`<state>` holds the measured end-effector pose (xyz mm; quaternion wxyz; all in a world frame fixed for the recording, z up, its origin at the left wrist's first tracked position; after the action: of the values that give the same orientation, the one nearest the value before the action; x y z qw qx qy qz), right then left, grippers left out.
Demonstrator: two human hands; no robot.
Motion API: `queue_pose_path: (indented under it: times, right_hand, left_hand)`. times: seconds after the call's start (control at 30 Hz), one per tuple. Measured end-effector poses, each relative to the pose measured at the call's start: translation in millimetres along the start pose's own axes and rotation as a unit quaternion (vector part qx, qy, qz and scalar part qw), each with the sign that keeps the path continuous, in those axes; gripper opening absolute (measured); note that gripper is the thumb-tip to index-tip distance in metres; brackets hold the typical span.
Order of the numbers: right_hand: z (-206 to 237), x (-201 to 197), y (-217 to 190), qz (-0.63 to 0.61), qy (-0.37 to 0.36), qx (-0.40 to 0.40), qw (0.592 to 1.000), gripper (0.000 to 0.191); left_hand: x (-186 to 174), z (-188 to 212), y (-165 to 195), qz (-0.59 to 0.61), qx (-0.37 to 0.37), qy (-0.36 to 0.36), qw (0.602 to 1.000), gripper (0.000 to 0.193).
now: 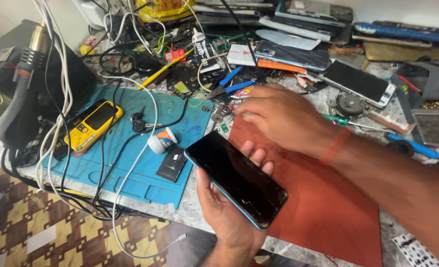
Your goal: The person uses a purple screwdriver to remove screws from the internal frame of a disassembled smartphone. They carefully unscrew multiple fasteners around the battery and motherboard area, then lift and set aside a metal bracket before inspecting the device.
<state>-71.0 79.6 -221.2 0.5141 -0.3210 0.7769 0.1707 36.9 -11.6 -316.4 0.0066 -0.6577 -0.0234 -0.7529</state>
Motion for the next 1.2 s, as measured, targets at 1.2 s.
queue_pose_path:
  times: [1.2]
  right_hand:
    - [-43.9,67.7,16.5,-0.106,-0.085,0.103,0.985,0.009]
  left_hand:
    - [0.7,0.6,-1.4,0.006,0.004,-0.010,1.000,0.047]
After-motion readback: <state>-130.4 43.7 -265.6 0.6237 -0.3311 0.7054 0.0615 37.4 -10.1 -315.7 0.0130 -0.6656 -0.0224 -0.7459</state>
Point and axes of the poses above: each hand's wrist, its own z-axis away from the middle knuckle, its own x-axis out of the palm, y = z × x, the point moved 7 cm from there along -z, towards the middle knuckle, and after that the axes turned 14 degrees about z, right-handed, at the moved point
